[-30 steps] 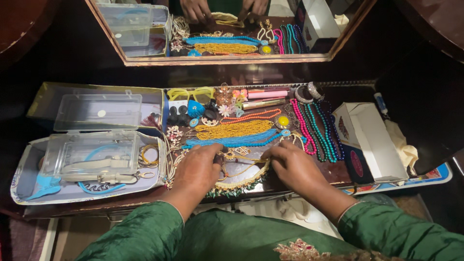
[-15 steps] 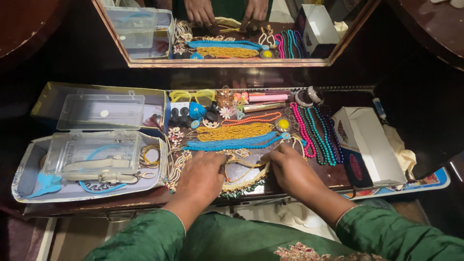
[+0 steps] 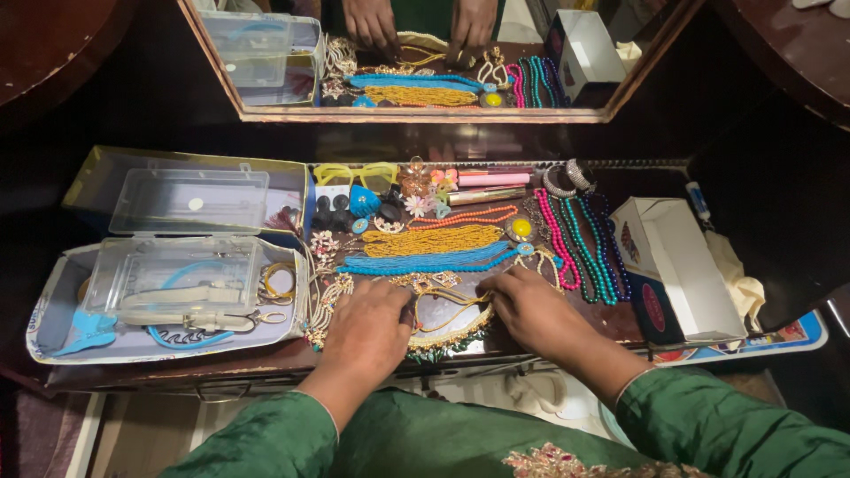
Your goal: The person arranges multiple necklaces and a decorative headpiece on a vanity table. They handle beaded necklaces in various colors and a gold headpiece, placing them neatly on the surface and into a clear plastic case.
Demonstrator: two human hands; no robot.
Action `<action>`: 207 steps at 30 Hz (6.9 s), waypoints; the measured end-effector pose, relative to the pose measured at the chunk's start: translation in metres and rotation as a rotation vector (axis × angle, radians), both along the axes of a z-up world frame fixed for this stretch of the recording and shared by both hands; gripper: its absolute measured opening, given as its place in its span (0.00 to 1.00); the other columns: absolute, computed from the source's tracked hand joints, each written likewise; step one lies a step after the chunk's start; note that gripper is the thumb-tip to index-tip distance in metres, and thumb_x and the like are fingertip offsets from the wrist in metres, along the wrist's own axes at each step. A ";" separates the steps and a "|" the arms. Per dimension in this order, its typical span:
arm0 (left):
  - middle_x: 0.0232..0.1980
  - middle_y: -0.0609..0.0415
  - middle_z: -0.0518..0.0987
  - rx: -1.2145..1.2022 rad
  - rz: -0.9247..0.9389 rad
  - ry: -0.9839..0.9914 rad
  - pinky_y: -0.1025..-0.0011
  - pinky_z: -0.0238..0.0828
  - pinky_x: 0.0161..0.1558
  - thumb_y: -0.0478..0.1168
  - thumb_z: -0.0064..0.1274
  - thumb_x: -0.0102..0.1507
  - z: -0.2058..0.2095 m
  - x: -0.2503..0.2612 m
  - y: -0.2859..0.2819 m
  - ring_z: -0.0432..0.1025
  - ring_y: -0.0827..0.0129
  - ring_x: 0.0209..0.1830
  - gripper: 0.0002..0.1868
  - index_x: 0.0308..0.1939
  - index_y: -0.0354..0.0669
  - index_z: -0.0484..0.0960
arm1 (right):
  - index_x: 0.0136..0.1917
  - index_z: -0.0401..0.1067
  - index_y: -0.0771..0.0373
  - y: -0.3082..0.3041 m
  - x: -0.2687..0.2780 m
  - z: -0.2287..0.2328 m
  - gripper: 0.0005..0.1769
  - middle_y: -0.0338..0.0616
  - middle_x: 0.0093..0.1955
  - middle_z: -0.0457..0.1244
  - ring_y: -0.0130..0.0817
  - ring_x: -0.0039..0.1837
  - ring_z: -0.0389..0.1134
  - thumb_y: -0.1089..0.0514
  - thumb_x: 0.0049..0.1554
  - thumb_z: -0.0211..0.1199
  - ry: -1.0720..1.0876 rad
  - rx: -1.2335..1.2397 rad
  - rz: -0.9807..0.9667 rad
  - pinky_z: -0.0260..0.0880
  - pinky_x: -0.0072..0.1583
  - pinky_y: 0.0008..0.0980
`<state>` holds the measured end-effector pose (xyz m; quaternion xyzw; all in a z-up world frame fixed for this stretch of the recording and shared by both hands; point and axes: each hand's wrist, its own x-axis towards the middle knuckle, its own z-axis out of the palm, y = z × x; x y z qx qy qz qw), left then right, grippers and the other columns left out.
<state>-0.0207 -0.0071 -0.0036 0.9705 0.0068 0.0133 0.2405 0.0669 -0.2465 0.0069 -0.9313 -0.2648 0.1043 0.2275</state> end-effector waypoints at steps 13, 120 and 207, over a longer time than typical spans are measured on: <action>0.51 0.53 0.77 0.059 -0.054 0.031 0.56 0.60 0.59 0.40 0.57 0.56 0.000 -0.007 -0.002 0.67 0.58 0.59 0.14 0.46 0.46 0.84 | 0.58 0.75 0.56 -0.002 0.006 -0.004 0.15 0.53 0.55 0.66 0.54 0.58 0.68 0.55 0.59 0.56 -0.014 -0.020 0.029 0.68 0.60 0.47; 0.56 0.54 0.77 -0.019 -0.292 -0.200 0.48 0.53 0.60 0.38 0.59 0.50 0.025 -0.007 0.138 0.66 0.60 0.62 0.23 0.50 0.49 0.83 | 0.52 0.76 0.56 0.087 -0.068 0.029 0.12 0.44 0.64 0.62 0.40 0.52 0.74 0.56 0.54 0.65 0.041 -0.081 -0.459 0.72 0.56 0.40; 0.47 0.55 0.80 -1.147 0.247 0.910 0.68 0.71 0.39 0.47 0.42 0.68 -0.047 0.006 0.061 0.75 0.68 0.39 0.21 0.61 0.45 0.76 | 0.53 0.74 0.57 0.095 -0.104 0.072 0.14 0.48 0.56 0.64 0.53 0.59 0.66 0.55 0.52 0.66 -0.089 -0.095 -0.483 0.68 0.57 0.47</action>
